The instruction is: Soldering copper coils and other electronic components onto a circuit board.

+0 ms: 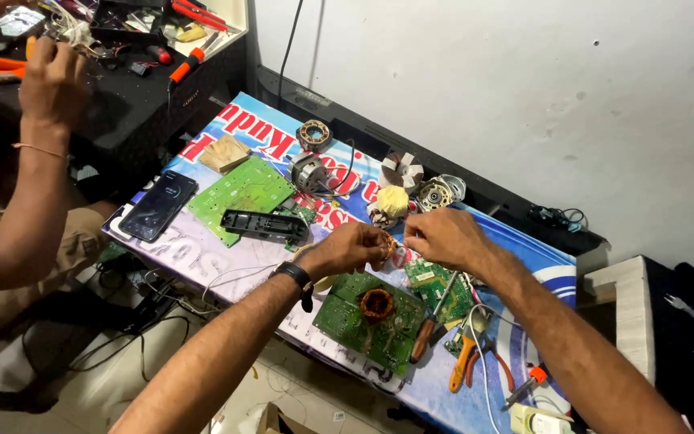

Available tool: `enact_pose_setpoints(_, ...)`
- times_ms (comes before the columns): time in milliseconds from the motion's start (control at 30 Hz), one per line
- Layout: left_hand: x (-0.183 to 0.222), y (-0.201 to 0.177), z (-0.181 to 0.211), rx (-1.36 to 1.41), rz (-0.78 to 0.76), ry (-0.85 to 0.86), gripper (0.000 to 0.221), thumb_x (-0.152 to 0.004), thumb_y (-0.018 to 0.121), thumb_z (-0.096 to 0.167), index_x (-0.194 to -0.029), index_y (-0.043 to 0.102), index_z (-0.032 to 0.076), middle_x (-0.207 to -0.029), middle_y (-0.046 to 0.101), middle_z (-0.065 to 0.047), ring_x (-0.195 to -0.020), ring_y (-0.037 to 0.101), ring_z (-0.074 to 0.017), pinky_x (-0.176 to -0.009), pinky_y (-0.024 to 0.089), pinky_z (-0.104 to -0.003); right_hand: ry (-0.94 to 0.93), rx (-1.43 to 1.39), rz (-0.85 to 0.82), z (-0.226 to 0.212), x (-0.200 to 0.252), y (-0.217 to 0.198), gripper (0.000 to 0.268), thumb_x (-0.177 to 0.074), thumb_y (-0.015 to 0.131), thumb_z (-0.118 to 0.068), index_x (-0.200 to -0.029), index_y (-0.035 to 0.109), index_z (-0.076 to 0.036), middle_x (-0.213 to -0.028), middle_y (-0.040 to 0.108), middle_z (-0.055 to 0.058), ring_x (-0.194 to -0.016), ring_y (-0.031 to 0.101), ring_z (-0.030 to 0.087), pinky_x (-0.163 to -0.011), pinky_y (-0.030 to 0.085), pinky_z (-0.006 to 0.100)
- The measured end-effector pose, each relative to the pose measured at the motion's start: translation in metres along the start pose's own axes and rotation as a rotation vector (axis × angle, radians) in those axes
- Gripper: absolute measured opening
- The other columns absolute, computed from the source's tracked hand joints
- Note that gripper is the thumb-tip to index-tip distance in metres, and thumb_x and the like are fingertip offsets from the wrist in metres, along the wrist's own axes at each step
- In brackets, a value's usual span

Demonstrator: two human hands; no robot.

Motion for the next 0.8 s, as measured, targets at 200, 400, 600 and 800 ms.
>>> enact_pose_setpoints(200, 0.000, 0.002, -0.029, 0.097, 0.019, -0.084, 0.008, -0.091, 0.069, 0.012, -0.090, 0.074, 0.005, -0.076, 0.077, -0.015, -0.052, 0.068, -0.0169, -0.040, 0.054, -0.023, -0.051, -0.007, -0.101, -0.012, 0.007, 0.010, 0.023, -0.088, 0.063, -0.047, -0.088, 0.068, -0.025, -0.090, 0.077, 0.007, -0.101, 0.071, 0.036, -0.087, 0.057, 0.051)
enact_pose_setpoints(400, -0.003, 0.012, -0.028, 0.059, -0.035, -0.047, 0.005, -0.082, 0.077, 0.006, -0.082, 0.072, 0.004, -0.072, 0.075, -0.017, -0.053, 0.069, -0.0198, -0.042, 0.055, -0.024, -0.093, 0.045, -0.162, -0.028, 0.022, 0.008, 0.022, -0.089, 0.062, -0.044, -0.088, 0.068, -0.022, -0.086, 0.076, 0.007, -0.098, 0.071, 0.036, -0.083, 0.057, 0.050)
enact_pose_setpoints(600, -0.006, 0.020, -0.038, 0.075, -0.068, -0.067, 0.003, -0.089, 0.075, 0.008, -0.090, 0.076, 0.005, -0.077, 0.077, -0.015, -0.054, 0.068, -0.0159, -0.040, 0.054, -0.021, -0.054, 0.065, -0.168, -0.019, 0.023, 0.005, 0.021, -0.088, 0.062, -0.042, -0.088, 0.068, -0.022, -0.087, 0.076, 0.007, -0.099, 0.072, 0.034, -0.084, 0.057, 0.049)
enact_pose_setpoints(800, -0.010, 0.044, -0.049, -0.271, -0.188, -0.055, 0.009, -0.081, 0.074, 0.019, -0.079, 0.076, 0.011, -0.063, 0.071, -0.009, -0.048, 0.066, -0.0165, -0.042, 0.054, -0.026, -0.035, 0.008, -0.185, -0.004, 0.020, 0.029, 0.020, -0.087, 0.062, -0.039, -0.087, 0.068, -0.020, -0.085, 0.077, 0.011, -0.098, 0.073, 0.037, -0.084, 0.056, 0.051)
Point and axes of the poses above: each hand's wrist, its own x-axis away from the middle knuckle, its own y-axis out of the palm, z = x × y, the point moved 9 cm from there along -x, towards the middle knuckle
